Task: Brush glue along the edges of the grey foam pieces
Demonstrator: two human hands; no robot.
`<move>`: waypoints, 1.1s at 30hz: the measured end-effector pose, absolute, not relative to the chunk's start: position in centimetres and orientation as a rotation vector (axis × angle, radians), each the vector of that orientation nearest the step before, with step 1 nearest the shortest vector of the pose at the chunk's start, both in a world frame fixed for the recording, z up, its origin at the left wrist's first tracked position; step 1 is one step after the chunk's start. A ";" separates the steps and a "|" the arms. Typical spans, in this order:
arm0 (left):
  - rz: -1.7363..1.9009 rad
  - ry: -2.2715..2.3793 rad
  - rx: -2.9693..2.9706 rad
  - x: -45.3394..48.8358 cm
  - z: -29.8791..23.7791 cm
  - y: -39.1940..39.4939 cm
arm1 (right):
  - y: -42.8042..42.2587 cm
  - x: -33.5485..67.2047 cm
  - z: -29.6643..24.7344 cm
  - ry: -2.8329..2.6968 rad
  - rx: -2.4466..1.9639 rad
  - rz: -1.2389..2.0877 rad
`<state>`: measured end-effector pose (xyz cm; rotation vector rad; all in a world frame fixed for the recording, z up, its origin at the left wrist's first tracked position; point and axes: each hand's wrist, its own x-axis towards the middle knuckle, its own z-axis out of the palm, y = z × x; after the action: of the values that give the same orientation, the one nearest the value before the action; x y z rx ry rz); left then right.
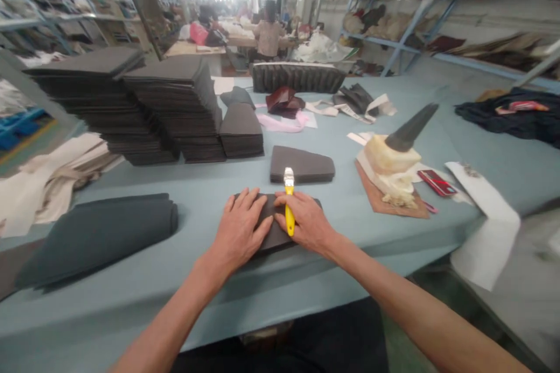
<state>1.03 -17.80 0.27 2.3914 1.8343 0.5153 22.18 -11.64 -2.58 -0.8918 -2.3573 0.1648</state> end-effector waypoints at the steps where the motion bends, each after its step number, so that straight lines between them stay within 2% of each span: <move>1: 0.514 1.834 2.397 1.0 0.3 -17.7 | -11.6 22.2 -2.5 -2.362 -0.893 0.165; 16: 0.465 1.864 2.462 0.9 0.0 -17.5 | -11.6 22.7 0.1 -2.339 -0.881 0.143; 25: 0.447 1.855 2.471 0.9 0.4 -17.6 | -11.3 24.8 3.1 -1.749 -0.956 0.653; 33: 0.422 1.865 2.462 0.9 0.3 -17.3 | -11.8 25.7 3.8 -1.444 -0.961 0.927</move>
<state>0.89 -17.34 0.29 2.4618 1.8647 0.4221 25.67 -11.82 3.81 -0.9612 -1.4437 0.9272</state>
